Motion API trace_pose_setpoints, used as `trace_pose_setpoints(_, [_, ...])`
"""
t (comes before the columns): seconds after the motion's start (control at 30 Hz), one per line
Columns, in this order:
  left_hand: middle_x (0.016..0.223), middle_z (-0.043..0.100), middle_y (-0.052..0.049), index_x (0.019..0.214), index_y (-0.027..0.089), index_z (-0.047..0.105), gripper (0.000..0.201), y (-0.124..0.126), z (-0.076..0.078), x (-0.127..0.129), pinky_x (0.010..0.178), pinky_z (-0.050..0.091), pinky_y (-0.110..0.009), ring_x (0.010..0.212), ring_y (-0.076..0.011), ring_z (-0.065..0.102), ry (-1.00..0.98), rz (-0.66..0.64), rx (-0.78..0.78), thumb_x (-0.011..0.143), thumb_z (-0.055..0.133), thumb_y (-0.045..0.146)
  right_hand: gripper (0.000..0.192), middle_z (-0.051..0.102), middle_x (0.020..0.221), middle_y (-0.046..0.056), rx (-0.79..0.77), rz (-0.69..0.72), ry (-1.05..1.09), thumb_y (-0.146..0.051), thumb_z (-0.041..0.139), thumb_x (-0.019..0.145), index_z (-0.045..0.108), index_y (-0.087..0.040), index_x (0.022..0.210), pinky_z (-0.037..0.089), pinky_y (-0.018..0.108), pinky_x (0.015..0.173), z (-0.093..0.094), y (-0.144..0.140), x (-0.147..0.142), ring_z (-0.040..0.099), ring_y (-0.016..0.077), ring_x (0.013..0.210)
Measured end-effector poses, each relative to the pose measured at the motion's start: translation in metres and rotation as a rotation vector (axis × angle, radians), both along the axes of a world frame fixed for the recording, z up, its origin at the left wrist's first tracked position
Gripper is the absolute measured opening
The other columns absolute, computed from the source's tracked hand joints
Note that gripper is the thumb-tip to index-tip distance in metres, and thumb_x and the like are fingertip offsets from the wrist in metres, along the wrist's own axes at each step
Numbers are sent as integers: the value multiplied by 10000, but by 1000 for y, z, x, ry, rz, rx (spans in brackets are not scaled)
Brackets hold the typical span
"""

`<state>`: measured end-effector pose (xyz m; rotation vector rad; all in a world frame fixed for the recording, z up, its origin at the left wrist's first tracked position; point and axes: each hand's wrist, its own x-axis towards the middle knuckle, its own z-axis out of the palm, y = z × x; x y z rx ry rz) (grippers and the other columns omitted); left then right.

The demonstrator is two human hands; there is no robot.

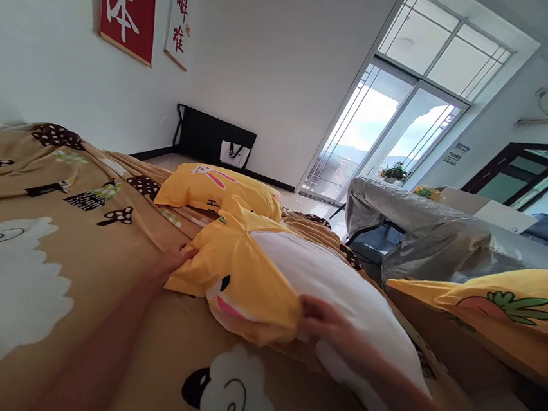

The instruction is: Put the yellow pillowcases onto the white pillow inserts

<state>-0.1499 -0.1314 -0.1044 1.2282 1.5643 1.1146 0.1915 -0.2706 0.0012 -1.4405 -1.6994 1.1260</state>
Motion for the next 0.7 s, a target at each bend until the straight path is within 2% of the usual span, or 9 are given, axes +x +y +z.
trace_pose_setpoints(0.1, [1007,702,-144,969,110,636,431,3,-1,4,704,478,-300,881,-261,650,-34,3,55,680,644,429,242,502,633,-34,-108,-109,111,-383,653,648,583,-186,770,368,197,392,28,17,17,442,79,488])
trace_pose_setpoints(0.2, [1080,679,-113,1024,128,632,447,3,0,7,791,452,-288,988,-250,611,-63,27,139,702,624,439,301,482,587,-52,-56,-125,-48,-401,637,658,580,-186,861,348,208,384,38,31,24,429,88,468])
trace_pose_setpoints(0.27, [1054,685,-89,1008,141,650,457,1,3,7,814,441,-286,1013,-253,597,-100,25,166,688,645,467,303,559,635,-28,92,-106,-272,-374,596,692,585,-194,935,387,235,441,41,35,22,497,115,513])
trace_pose_setpoints(0.33, [950,702,-75,928,139,668,457,-1,7,7,763,457,-285,954,-259,614,-173,-10,159,653,675,503,270,635,739,2,353,-117,-509,-324,560,723,596,-209,965,424,267,548,45,36,14,565,139,606])
trace_pose_setpoints(0.4, [866,707,-67,873,140,665,462,-5,13,9,700,479,-284,872,-253,636,-277,-61,138,629,691,531,222,669,822,17,585,-118,-668,-283,530,755,613,-221,951,425,282,626,50,36,0,592,148,676])
trace_pose_setpoints(0.47, [837,710,-73,883,144,657,464,-9,20,11,673,504,-295,814,-247,653,-386,-101,110,626,692,529,185,677,827,17,695,-63,-740,-260,507,786,627,-223,921,410,277,639,57,36,-20,593,148,693])
trace_pose_setpoints(0.6, [844,713,-120,963,123,647,476,-24,33,14,716,548,-368,788,-271,678,-561,-172,22,683,627,508,149,682,810,11,796,37,-752,-233,514,809,647,-220,878,374,261,651,67,33,-71,595,147,724])
trace_pose_setpoints(0.7, [901,715,-137,1087,96,621,523,-37,41,14,774,550,-409,873,-297,678,-773,-255,-119,758,535,493,162,688,788,17,744,61,-747,-240,500,836,659,-213,852,340,260,620,68,36,-110,597,156,715])
